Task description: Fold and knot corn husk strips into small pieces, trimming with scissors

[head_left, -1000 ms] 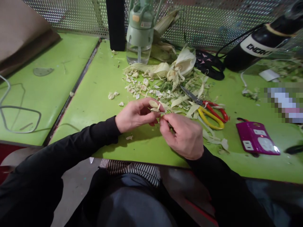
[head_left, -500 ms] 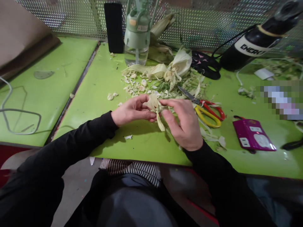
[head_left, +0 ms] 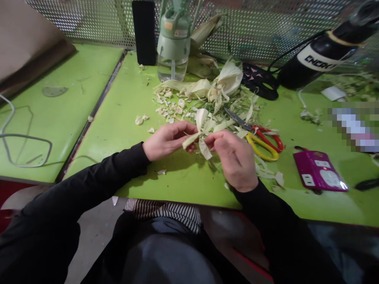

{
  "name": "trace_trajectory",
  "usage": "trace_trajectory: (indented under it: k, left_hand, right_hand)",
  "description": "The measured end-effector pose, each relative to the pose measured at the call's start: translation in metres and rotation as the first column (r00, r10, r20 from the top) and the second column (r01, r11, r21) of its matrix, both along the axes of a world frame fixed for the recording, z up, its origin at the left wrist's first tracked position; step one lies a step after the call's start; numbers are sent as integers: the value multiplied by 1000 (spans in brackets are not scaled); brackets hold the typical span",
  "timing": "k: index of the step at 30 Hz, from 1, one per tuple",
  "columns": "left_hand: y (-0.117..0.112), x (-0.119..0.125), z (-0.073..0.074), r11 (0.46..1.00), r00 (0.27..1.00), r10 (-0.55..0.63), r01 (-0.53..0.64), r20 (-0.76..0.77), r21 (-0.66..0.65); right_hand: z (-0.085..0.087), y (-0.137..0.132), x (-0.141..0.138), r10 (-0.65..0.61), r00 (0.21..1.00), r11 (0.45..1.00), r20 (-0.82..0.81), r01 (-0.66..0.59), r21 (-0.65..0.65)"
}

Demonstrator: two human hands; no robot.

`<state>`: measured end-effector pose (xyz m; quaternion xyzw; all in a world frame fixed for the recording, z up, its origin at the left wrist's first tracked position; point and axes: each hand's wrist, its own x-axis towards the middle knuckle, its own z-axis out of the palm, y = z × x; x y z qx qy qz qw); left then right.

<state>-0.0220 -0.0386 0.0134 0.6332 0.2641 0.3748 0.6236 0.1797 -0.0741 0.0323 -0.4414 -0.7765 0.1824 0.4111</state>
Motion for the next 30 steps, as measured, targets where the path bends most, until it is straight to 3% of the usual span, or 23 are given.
trace_trajectory:
  k: [3, 6, 10, 14, 17, 20, 24, 30]
  left_hand:
    - [-2, 0, 1, 998, 998, -56, 56, 2, -1]
    - [-4, 1, 0, 997, 998, -68, 68, 3, -43]
    - [-5, 1, -1, 993, 994, -97, 99, 44, -60]
    - [-3, -1, -2, 997, 996, -82, 82, 43, -2]
    - [-3, -1, -2, 996, 997, -74, 73, 15, 48]
    - [-4, -1, -1, 989, 996, -75, 81, -55, 127]
    - [-5, -1, 0, 973, 992, -30, 57, -120, 224]
    - [-7, -1, 1, 962, 997, -69, 78, -44, 262]
  right_hand:
    - [-1, 4, 2, -26, 983, 981, -179, -10, -193]
    - [-4, 6, 1, -14, 972, 969, -233, -44, -241]
    - [-4, 4, -1, -60, 984, 991, -167, 38, -130]
    - [-1, 2, 2, -12, 1000, 997, -5, 13, 78]
    - [2, 1, 4, -10, 995, 964, 103, -18, 267]
    - [6, -1, 4, -23, 988, 927, 153, -36, 374]
    - [10, -2, 5, -13, 989, 910, 148, -50, 412]
    - [15, -4, 8, -24, 991, 955, 130, -16, 295]
